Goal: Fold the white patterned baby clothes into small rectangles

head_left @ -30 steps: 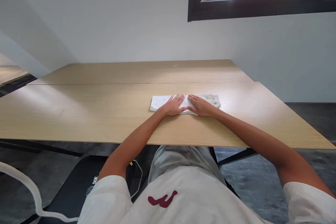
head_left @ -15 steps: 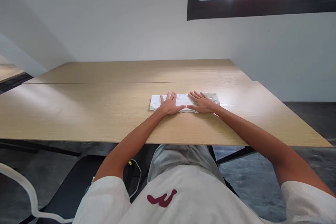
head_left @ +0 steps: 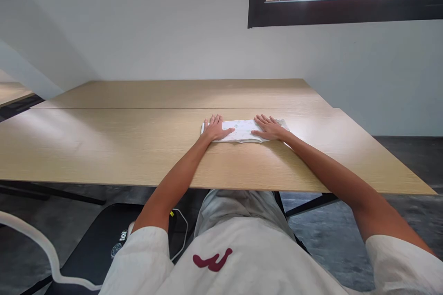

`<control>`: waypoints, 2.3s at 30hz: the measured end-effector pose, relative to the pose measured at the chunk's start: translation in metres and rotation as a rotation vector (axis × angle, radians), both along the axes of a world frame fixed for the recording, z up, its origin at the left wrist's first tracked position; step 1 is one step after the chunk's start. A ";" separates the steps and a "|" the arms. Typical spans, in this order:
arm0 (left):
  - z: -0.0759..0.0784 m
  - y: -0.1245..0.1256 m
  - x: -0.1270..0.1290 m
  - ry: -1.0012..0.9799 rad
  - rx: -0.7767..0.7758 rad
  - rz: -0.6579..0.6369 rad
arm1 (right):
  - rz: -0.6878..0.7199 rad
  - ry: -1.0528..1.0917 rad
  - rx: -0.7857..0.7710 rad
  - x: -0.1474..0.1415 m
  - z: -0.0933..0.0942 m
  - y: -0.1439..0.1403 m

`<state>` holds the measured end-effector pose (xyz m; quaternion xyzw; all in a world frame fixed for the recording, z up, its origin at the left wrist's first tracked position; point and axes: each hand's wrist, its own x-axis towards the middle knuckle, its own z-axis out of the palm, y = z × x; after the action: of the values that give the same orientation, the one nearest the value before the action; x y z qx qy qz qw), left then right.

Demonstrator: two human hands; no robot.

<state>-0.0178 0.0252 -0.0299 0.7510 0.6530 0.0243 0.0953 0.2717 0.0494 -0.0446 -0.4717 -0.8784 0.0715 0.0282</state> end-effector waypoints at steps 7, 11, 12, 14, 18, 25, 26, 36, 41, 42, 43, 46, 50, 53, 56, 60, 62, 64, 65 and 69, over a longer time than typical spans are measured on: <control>-0.004 0.000 -0.002 -0.009 0.040 -0.014 | -0.032 -0.025 0.026 0.000 -0.003 -0.001; -0.005 0.003 -0.002 -0.005 0.074 -0.021 | -0.061 -0.033 0.038 -0.001 -0.004 0.006; -0.005 0.006 -0.001 -0.005 0.077 -0.023 | -0.068 -0.039 0.037 -0.001 -0.004 0.010; -0.003 0.014 -0.001 -0.003 0.076 -0.028 | -0.098 -0.046 0.038 -0.004 -0.002 0.021; -0.002 0.035 -0.001 0.006 0.071 -0.033 | -0.199 -0.028 0.053 -0.011 0.000 0.041; 0.002 0.029 0.004 0.062 0.272 -0.169 | -0.202 -0.023 0.062 -0.012 -0.002 0.045; 0.004 0.025 0.008 0.064 0.282 -0.197 | -0.198 -0.020 0.063 -0.014 -0.001 0.042; -0.005 0.008 0.050 0.020 0.026 -0.310 | 0.005 0.093 0.077 -0.081 -0.002 0.013; -0.007 0.017 0.041 0.017 0.047 -0.249 | -0.079 0.004 -0.010 -0.067 -0.002 0.024; -0.006 0.019 0.037 0.016 0.036 -0.225 | -0.103 -0.014 -0.015 -0.061 -0.001 0.028; -0.005 0.020 0.034 0.012 0.024 -0.191 | -0.132 -0.032 -0.020 -0.054 -0.001 0.031; -0.004 0.023 0.019 -0.007 0.009 -0.053 | -0.246 -0.063 -0.031 -0.034 -0.001 0.040; -0.004 0.026 0.003 -0.026 0.003 0.066 | -0.352 -0.055 -0.017 -0.017 -0.003 0.046; -0.006 0.029 0.001 -0.034 0.014 0.073 | -0.360 -0.051 -0.010 -0.015 -0.004 0.047; -0.009 0.032 0.001 -0.036 0.035 0.064 | -0.363 -0.046 0.014 -0.018 -0.005 0.045; -0.011 0.035 -0.001 -0.033 0.050 0.053 | -0.375 -0.012 0.104 -0.021 -0.005 0.042; -0.011 0.036 -0.002 -0.033 0.055 0.049 | -0.402 0.003 0.145 -0.019 -0.004 0.042; -0.009 0.035 -0.002 -0.034 0.048 0.052 | -0.455 0.029 0.167 -0.012 -0.003 0.045; -0.008 0.035 -0.001 -0.033 0.042 0.056 | -0.481 0.057 0.168 -0.006 -0.003 0.047; -0.003 0.027 0.004 -0.016 0.016 0.053 | -0.499 0.186 0.120 0.026 -0.001 0.053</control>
<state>-0.0138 0.0527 -0.0332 0.7339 0.6717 0.0379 0.0938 0.2980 0.1021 -0.0457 -0.6626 -0.7312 0.0533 0.1535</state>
